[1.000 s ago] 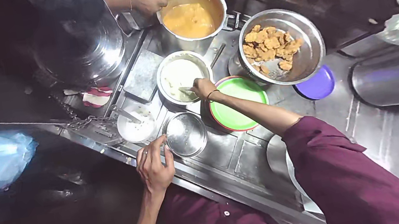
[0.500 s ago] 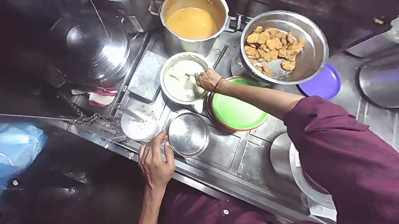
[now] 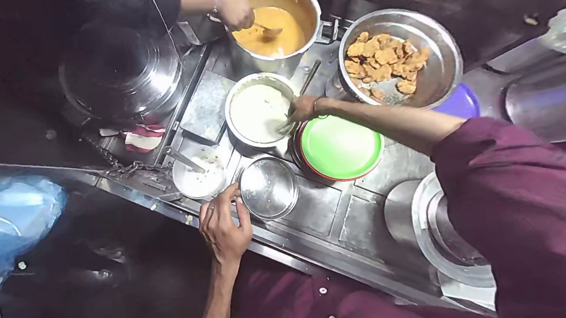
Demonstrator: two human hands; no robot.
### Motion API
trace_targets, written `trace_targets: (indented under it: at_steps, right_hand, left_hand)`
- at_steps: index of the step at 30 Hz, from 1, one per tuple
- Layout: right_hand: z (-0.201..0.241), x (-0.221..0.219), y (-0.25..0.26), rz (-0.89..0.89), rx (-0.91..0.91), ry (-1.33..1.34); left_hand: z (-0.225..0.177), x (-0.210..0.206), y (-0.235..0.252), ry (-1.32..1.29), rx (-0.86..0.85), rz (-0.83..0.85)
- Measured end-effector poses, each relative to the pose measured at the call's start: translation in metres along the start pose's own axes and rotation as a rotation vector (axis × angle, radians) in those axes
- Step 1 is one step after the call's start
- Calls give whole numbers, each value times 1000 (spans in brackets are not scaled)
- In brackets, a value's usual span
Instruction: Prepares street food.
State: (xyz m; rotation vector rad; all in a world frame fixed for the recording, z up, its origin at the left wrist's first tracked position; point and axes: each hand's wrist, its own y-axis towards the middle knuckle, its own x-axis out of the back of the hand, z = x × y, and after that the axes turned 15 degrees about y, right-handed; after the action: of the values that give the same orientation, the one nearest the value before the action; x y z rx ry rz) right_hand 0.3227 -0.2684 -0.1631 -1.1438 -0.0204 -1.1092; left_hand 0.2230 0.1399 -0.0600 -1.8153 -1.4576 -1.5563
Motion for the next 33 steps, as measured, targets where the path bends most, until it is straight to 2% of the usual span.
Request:
trace_targets:
  at_steps: [2, 4, 6, 7, 10, 13, 17, 20, 22, 26, 29, 31, 33]
  right_hand:
    - [-1, -28, -1, -34, 10, 219]
    - [22, -52, -8, -118, -23, 448]
    - [45, -66, -9, -256, -57, 534]
    - [55, -68, -7, -315, -50, 465]
    - [77, -58, -5, -368, 48, -65]
    - [66, -34, -6, -235, 193, -444]
    - [50, 2, -25, -18, 214, -724]
    - [44, 25, -41, -14, 84, -606]
    - [34, 25, -43, -6, 5, -465]
    - [3, -11, -33, -20, 98, -123]
    - [8, -42, -29, -47, 124, 212]
    - [18, -65, -23, -131, 78, 448]
    - [25, -82, -7, -290, 40, 526]
  left_hand:
    - [-1, -1, 0, 4, 9, -1]
    - [-1, 1, 1, 9, 5, 5]
    - [-1, 2, 2, 16, -9, 19]
    - [-1, 3, 2, 19, -15, 30]
    - [1, 5, 3, 27, -33, 42]
    - [1, 4, 3, 34, -31, 38]
    - [1, 4, 2, 23, -17, 31]
    - [0, 3, 2, 17, -11, 15]
    - [-1, 2, 2, 16, -16, 8]
    - [0, 1, 1, 25, -23, 13]
    - [-1, 1, 2, 30, -34, 14]
    - [-1, 2, 2, 31, -41, 15]
    - [0, 2, 3, 26, -46, 17]
